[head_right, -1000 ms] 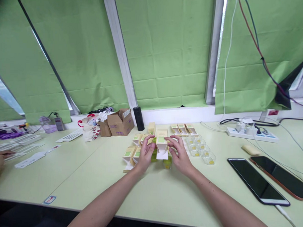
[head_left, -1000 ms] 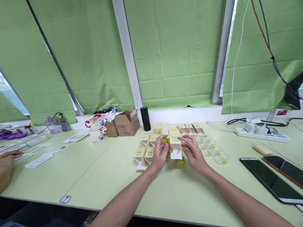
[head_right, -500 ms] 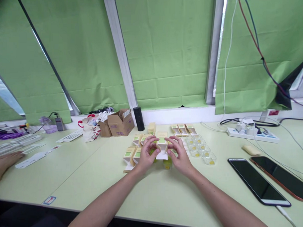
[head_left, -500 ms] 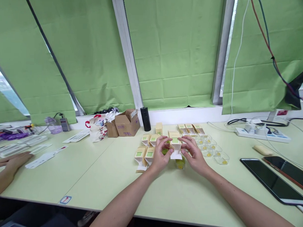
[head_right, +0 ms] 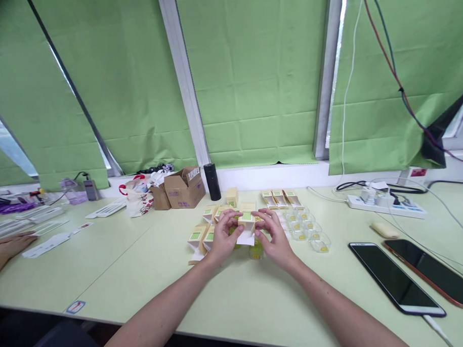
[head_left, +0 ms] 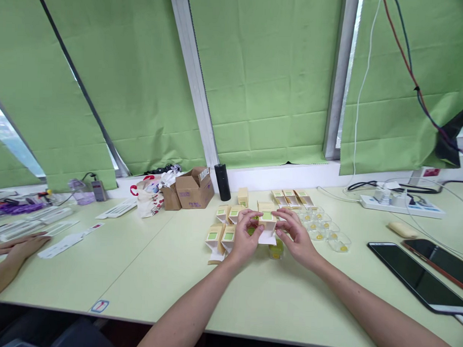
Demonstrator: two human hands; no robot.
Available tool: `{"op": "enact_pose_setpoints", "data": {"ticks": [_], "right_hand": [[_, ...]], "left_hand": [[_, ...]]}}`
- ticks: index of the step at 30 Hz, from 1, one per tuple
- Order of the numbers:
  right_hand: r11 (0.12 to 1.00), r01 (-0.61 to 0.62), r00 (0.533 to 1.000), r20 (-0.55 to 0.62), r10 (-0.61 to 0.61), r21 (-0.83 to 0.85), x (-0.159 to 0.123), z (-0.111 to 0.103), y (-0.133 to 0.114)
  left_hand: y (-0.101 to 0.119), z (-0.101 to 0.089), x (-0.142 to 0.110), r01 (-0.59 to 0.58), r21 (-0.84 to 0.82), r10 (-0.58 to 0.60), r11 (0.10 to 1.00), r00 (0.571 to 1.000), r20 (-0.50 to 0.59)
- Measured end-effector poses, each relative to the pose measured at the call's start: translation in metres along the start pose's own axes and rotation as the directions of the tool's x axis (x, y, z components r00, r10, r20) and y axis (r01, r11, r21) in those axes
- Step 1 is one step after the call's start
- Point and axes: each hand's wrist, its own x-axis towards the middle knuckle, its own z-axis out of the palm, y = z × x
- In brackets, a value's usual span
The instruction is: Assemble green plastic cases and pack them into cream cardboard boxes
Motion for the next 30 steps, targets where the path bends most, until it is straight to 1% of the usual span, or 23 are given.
{"op": "enact_pose_setpoints", "data": {"ticks": [10, 25, 28, 30], "right_hand": [[1.0, -0.01, 1.0, -0.003, 0.01, 0.024, 0.0008, -0.0002, 0.0021], [1.0, -0.017, 0.999, -0.047, 0.018, 0.015, 0.0018, 0.0008, 0.0011], [1.0, -0.019, 0.998, -0.061, 0.02, 0.009, 0.0026, 0.0003, 0.0011], [1.0, -0.025, 0.998, -0.061, 0.026, 0.018, 0.0031, 0.0, 0.0021]], "left_hand": [[-0.0019, 0.0004, -0.001, 0.02, -0.002, -0.02, 1.0, 1.0, 0.001], [0.0019, 0.0011, -0.0022, -0.004, 0.054, 0.004, 0.999, 1.0, -0.001], [0.0027, -0.0008, -0.0037, -0.02, 0.085, 0.018, 0.996, 1.0, 0.021], [0.004, -0.0032, -0.0046, -0.047, 0.097, 0.042, 0.994, 0.998, 0.056]]}}
